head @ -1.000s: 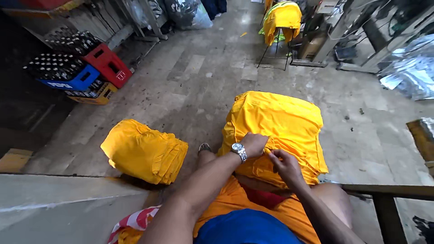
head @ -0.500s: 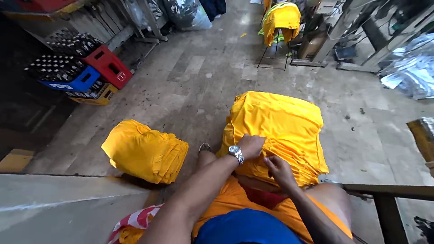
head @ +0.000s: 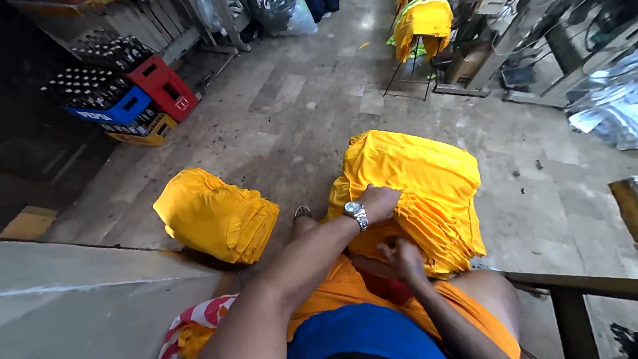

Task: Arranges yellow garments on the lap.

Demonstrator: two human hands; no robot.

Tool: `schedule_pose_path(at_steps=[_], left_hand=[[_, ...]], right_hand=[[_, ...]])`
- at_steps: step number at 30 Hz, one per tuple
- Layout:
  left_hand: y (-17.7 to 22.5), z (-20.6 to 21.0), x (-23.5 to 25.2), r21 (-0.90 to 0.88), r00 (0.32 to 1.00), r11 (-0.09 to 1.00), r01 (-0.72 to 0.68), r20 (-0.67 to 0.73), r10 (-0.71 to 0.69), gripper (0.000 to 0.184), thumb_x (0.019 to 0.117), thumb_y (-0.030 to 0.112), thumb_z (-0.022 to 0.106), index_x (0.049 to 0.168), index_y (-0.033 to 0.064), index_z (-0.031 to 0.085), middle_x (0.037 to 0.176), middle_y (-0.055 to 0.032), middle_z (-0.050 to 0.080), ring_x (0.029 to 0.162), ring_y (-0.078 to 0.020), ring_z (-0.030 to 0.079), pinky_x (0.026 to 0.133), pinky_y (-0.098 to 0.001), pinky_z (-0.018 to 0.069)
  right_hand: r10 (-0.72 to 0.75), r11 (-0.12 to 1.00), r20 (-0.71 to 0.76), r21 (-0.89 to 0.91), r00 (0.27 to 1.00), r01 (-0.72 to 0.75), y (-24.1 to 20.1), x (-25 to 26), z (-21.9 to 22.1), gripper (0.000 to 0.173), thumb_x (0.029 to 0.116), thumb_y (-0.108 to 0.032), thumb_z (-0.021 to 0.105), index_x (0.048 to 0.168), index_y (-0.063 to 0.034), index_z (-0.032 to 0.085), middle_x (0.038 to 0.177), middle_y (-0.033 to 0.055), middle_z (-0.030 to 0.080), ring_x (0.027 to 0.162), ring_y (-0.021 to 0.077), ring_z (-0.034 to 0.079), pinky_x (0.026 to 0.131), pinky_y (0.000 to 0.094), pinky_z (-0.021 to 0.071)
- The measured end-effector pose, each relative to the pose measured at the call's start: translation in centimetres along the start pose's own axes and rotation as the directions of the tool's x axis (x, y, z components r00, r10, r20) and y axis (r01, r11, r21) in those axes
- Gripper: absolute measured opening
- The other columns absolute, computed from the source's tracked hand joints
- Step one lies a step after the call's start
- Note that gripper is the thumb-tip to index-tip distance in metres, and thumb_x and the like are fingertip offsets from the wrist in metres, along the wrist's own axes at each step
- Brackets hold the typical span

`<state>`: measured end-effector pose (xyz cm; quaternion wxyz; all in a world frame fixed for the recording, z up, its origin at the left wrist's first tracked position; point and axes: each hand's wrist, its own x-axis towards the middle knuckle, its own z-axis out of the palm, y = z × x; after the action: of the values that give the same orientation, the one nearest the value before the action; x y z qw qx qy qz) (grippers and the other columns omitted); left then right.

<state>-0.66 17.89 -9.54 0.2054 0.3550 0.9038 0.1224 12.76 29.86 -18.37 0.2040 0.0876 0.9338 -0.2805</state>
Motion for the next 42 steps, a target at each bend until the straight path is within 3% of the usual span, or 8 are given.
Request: schedule_pose_path(at_steps=[5, 9, 18, 22, 28, 34, 38, 42], left_hand=[[0.7, -1.7, -1.2, 0.037, 0.995, 0.995, -0.094, 0.03, 0.093, 0.033, 0.089, 0.001, 0.067, 0.122, 0.0057, 0.065, 0.118, -0.0129, 0.07, 0.116, -0.0321, 0.065, 0.104, -0.0614, 0.0432], [-0.7, 1.7, -3.5, -0.114, 0.985, 0.993, 0.009, 0.17, 0.01, 0.055, 0.0878, 0.013, 0.075, 0.139, 0.0029, 0.056, 0.139, -0.0152, 0.06, 0.128, -0.0367, 0.057, 0.106, -0.072, 0.0361], [1.6, -2.6, -0.3, 0.058, 0.998, 0.998, -0.031, -0.052, 0.034, 0.03, 0.0893, 0.004, 0.068, 0.119, 0.0066, 0.065, 0.115, -0.0121, 0.07, 0.111, -0.0313, 0.066, 0.105, -0.0611, 0.0424], [2.3, -4.4, 0.5, 0.101, 0.996, 0.992, -0.07, -0.04, 0.075, 0.034, 0.0891, 0.003, 0.068, 0.122, 0.0082, 0.065, 0.117, -0.0111, 0.07, 0.114, -0.0312, 0.065, 0.105, -0.0626, 0.0407], [0.6, 0.1, -1.2, -0.002, 0.985, 0.998, -0.069, 0.161, 0.068, 0.067, 0.0798, 0.016, 0.082, 0.14, 0.0043, 0.054, 0.135, -0.0162, 0.059, 0.124, -0.0391, 0.058, 0.099, -0.0736, 0.0402], [-0.4, 1.7, -1.1, -0.139, 0.998, 0.989, 0.04, -0.043, -0.047, 0.035, 0.0849, -0.002, 0.073, 0.119, 0.001, 0.065, 0.114, -0.0196, 0.069, 0.107, -0.0385, 0.067, 0.09, -0.0585, 0.0535], [-1.2, 0.5, -1.1, -0.14, 0.997, 0.989, 0.047, -0.059, -0.056, 0.029, 0.0815, 0.0, 0.076, 0.11, 0.001, 0.071, 0.105, -0.0193, 0.072, 0.101, -0.0381, 0.069, 0.088, -0.0595, 0.0547], [-0.5, 2.3, -4.5, 0.029, 0.931, 0.999, -0.038, -0.361, 0.046, 0.033, 0.0945, 0.011, 0.062, 0.125, -0.0003, 0.069, 0.122, -0.0216, 0.07, 0.116, -0.0389, 0.067, 0.101, -0.0566, 0.0521]], right_hand=[[-0.026, 0.926, 0.129, 0.376, 0.991, -0.024, -1.2, 1.0, 1.0, 0.029, 0.1036, -0.026, 0.058, 0.114, -0.0024, 0.072, 0.1, 0.0132, 0.071, 0.089, 0.0235, 0.068, 0.084, 0.0432, 0.0564], [0.037, 0.336, 0.073, 0.938, 0.997, -0.081, -1.5, -0.1, -4.7, 0.024, 0.1083, -0.023, 0.049, 0.096, -0.0071, 0.063, 0.062, -0.0036, 0.048, 0.048, 0.0045, 0.041, 0.046, 0.0211, 0.0385], [0.245, 0.924, 0.04, 0.292, 0.969, -0.246, 2.0, 2.5, 1.5, 0.051, 0.1015, -0.04, 0.062, 0.141, -0.0069, 0.059, 0.129, 0.0194, 0.067, 0.12, 0.0347, 0.065, 0.104, 0.0557, 0.0494], [0.027, 0.748, 0.26, 0.636, 0.965, -0.192, 0.9, 1.2, 1.8, 0.037, 0.1028, -0.035, 0.061, 0.122, -0.004, 0.06, 0.078, 0.0057, 0.057, 0.058, 0.0136, 0.053, 0.054, 0.0317, 0.049], [-0.143, 0.213, 0.312, 0.936, 0.939, -0.279, 0.0, -1.5, -6.3, 0.019, 0.1093, -0.022, 0.047, 0.092, -0.0138, 0.048, 0.058, -0.0068, 0.04, 0.044, 0.0007, 0.038, 0.041, 0.0154, 0.0349], [-0.187, 0.886, -0.119, 0.409, 0.975, 0.22, -1.0, -1.2, -8.7, 0.023, 0.1027, -0.027, 0.062, 0.111, -0.0061, 0.068, 0.077, 0.0035, 0.065, 0.065, 0.0139, 0.063, 0.063, 0.0355, 0.0566], [-0.471, 0.88, -0.457, -0.184, 0.755, 0.438, -2.9, 0.8, -8.1, 0.074, 0.0721, -0.039, 0.091, 0.138, -0.0199, 0.063, 0.142, 0.0152, 0.058, 0.133, 0.0385, 0.053, 0.108, 0.0684, 0.039], [-0.427, 0.902, -0.318, -0.09, 0.846, 0.422, -2.0, 6.1, -8.1, 0.039, 0.0852, -0.008, 0.074, 0.124, -0.0113, 0.069, 0.117, 0.0152, 0.07, 0.109, 0.0349, 0.067, 0.09, 0.0592, 0.0552]])
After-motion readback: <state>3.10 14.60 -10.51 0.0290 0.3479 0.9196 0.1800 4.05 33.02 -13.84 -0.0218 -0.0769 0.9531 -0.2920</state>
